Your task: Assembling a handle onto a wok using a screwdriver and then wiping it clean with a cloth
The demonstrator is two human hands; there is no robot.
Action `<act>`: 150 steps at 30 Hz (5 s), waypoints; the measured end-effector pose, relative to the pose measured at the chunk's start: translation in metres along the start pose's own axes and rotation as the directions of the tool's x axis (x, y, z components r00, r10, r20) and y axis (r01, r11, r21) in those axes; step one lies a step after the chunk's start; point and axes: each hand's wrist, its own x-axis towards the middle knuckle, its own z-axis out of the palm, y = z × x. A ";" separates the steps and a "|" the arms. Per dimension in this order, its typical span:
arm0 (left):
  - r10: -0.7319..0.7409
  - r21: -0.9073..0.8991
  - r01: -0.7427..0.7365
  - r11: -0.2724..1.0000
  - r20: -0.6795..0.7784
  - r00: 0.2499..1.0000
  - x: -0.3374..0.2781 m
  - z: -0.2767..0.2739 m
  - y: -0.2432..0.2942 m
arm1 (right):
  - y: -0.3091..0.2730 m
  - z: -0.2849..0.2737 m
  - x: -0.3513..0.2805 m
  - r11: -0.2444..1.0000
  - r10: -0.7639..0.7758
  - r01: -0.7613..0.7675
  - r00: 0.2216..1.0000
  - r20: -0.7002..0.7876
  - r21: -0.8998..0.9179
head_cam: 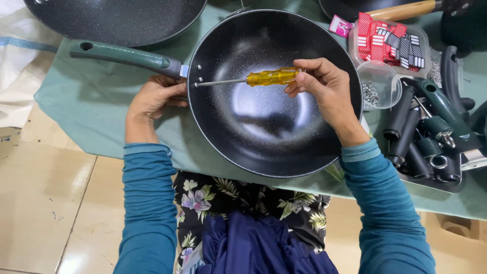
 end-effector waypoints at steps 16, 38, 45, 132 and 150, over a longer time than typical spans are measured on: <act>0.096 -0.039 -0.097 0.994 -0.037 0.995 0.000 0.006 -0.001 | -0.006 -0.002 0.002 0.990 0.137 -0.138 0.990 -0.022 -0.023; 0.052 -0.060 -0.052 0.997 0.004 0.999 -0.012 0.014 0.007 | -0.010 0.003 0.003 0.950 0.249 -0.241 0.968 -0.016 0.197; 0.223 -0.029 -0.237 0.971 -0.254 0.941 -0.053 0.022 -0.008 | -0.035 -0.001 -0.021 0.988 0.088 -0.074 0.990 -0.107 0.132; -0.088 -0.522 0.109 0.846 0.065 0.994 -0.206 0.187 -0.079 | -0.005 -0.055 -0.141 0.789 -0.034 -0.262 0.885 -0.464 -0.556; -0.066 -0.208 0.038 0.977 -0.129 0.989 -0.149 0.099 -0.085 | -0.018 -0.023 -0.212 0.916 0.060 -0.293 0.775 -0.629 -0.274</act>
